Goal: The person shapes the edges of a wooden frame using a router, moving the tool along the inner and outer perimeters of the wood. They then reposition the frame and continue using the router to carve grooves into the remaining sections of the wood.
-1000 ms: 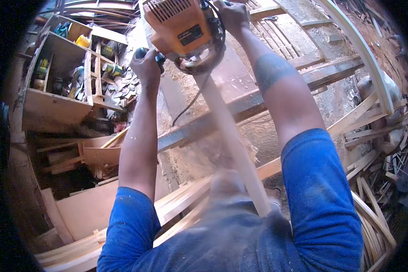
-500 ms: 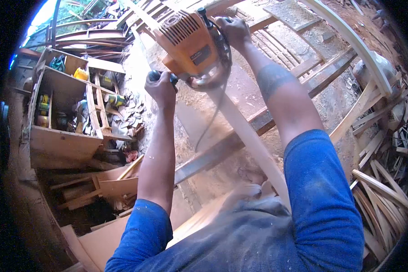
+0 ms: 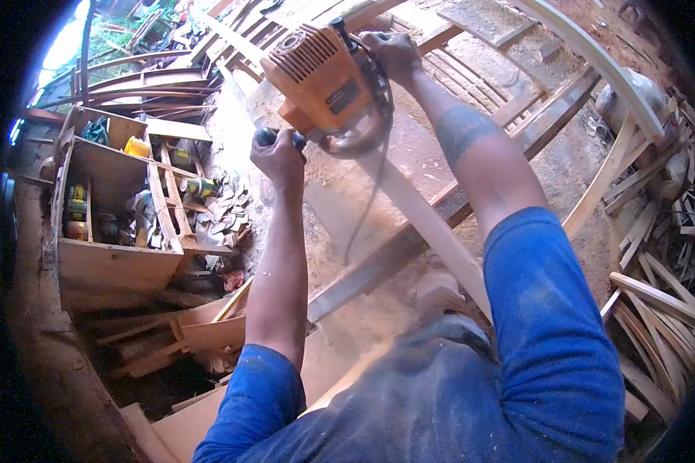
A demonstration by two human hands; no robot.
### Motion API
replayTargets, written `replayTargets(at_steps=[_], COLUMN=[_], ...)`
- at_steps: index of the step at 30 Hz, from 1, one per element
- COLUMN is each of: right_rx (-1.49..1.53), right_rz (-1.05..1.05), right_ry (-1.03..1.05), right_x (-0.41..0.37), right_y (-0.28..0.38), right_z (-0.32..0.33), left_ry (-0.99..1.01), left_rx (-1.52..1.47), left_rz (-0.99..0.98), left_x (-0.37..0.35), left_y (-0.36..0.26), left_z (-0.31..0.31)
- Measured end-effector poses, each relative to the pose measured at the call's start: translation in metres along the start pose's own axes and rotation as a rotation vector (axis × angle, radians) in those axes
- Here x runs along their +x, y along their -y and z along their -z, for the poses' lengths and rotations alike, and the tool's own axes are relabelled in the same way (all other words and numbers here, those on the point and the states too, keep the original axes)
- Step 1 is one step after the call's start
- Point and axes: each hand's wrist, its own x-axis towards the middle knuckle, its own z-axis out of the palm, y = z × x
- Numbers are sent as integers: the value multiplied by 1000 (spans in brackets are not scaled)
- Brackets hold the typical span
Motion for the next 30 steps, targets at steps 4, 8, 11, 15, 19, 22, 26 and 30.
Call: replayTargets(at_steps=[4,8,11,15,19,22,26,30], right_rx=[-25,67,92,158,203,192,146,81], right_rz=[-94,-176,-193,-180,-125,-151,-195,-59], right_ry=[1,-36,-50,-59,-93,-72,-28,-101], right_x=[6,11,16,23,34,43,62,77], right_y=[-12,-12,-11,-13,-17,-22,-24,-35], right_z=[-8,-15,-19,-28,-39,-50,-64,-88], left_ry=[13,-3,7,3,-7,-14,-22,11], left_rx=[-60,-49,-49,-54,-61,-61,-68,-88], left_rz=[32,-29,-36,-24,-33,-60,-90,-3], left_x=[4,12,20,29,42,61,79,95], left_y=[7,9,13,17,23,37,42,34], left_z=[-2,-4,-4,-7,-9,-12,-15,-15])
